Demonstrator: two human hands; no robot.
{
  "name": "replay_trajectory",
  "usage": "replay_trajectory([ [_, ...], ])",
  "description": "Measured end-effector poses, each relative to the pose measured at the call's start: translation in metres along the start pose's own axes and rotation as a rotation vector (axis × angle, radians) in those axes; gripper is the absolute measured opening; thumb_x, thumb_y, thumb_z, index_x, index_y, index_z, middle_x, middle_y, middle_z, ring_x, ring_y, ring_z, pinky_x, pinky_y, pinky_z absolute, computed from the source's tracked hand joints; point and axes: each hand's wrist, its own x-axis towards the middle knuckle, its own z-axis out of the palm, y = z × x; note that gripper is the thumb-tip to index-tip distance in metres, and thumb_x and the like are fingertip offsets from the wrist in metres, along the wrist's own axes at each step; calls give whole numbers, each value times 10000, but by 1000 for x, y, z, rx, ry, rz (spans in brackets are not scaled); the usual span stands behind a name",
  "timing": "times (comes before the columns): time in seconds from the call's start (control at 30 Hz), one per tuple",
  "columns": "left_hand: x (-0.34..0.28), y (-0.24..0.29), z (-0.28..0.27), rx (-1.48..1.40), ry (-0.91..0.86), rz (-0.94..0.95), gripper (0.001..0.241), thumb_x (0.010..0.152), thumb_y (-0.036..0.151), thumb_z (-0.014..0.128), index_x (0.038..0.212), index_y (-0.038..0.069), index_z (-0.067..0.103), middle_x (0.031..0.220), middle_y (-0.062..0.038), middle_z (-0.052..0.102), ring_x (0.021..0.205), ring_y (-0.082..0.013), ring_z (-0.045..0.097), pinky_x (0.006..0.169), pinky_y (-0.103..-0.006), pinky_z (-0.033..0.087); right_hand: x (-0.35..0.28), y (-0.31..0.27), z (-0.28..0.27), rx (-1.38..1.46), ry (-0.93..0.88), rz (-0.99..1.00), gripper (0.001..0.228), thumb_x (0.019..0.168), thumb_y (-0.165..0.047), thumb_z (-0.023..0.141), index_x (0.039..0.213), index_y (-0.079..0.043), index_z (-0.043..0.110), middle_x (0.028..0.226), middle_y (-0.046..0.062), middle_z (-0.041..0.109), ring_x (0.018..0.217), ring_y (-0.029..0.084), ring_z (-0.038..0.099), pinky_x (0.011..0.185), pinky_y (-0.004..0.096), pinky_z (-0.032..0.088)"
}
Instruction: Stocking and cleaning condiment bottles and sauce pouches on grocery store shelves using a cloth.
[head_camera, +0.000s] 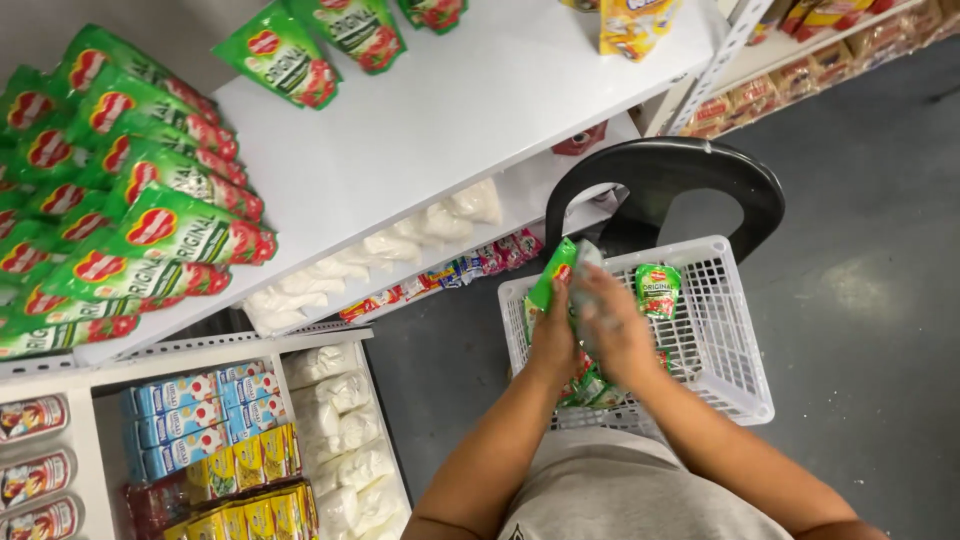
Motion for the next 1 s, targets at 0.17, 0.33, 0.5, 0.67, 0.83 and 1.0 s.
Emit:
replay_trajectory([
  [0.17, -34, 31, -11, -106, 148, 113, 799, 933, 699, 502, 1286, 7, 688, 1315, -259, 671, 1304, -357, 601, 1182, -424, 396, 32, -2, 25, -282, -204, -393, 476, 1029, -169, 484, 1480, -30, 546, 1553, 249, 468, 1446, 472, 382, 1196, 566, 268],
  [0.33, -28, 20, -41, -437, 7, 415, 660, 1032, 591, 470, 1308, 2, 583, 1100, -217, 686, 907, -263, 639, 844, -422, 526, 42, 46, 40, -3, -172, 85, 412, 1049, -302, 494, 1416, -196, 649, 1389, 126, 653, 1355, 339, 550, 1160, 479, 390],
  [0.5, -1, -8, -55, -389, 97, 707, 555, 1077, 363, 436, 1418, -74, 457, 1333, -316, 581, 1179, -375, 580, 1004, -473, 451, -1, -17, 66, -197, -41, 26, 475, 1039, -194, 570, 1480, -19, 551, 1343, 313, 616, 1223, 489, 599, 1033, 602, 471],
  [0.67, -18, 3, -49, -178, -62, 1177, 554, 1139, 327, 279, 1570, -11, 359, 1589, -274, 383, 1468, -434, 352, 1220, -556, 295, 13, 19, 73, 931, 165, 776, 324, 985, -270, 664, 999, 50, 716, 896, 209, 753, 819, 321, 761, 821, 474, 595],
  [0.83, 34, -48, -51, 141, 186, 1303, 436, 1117, 145, 445, 1542, 58, 401, 1293, -295, 517, 1116, -452, 589, 932, -512, 531, 16, 11, 53, 1013, -105, 794, 352, 997, -324, 695, 923, 19, 725, 871, 246, 771, 773, 303, 784, 862, 494, 606],
  [1.0, 25, -14, -86, -432, -104, 643, 455, 1014, 338, 658, 1328, 33, 536, 1207, -222, 681, 1013, -327, 706, 897, -494, 578, -12, 35, 39, 881, -66, 851, 556, 861, -261, 805, 1192, 126, 580, 993, 285, 717, 895, 361, 750, 861, 557, 579],
])
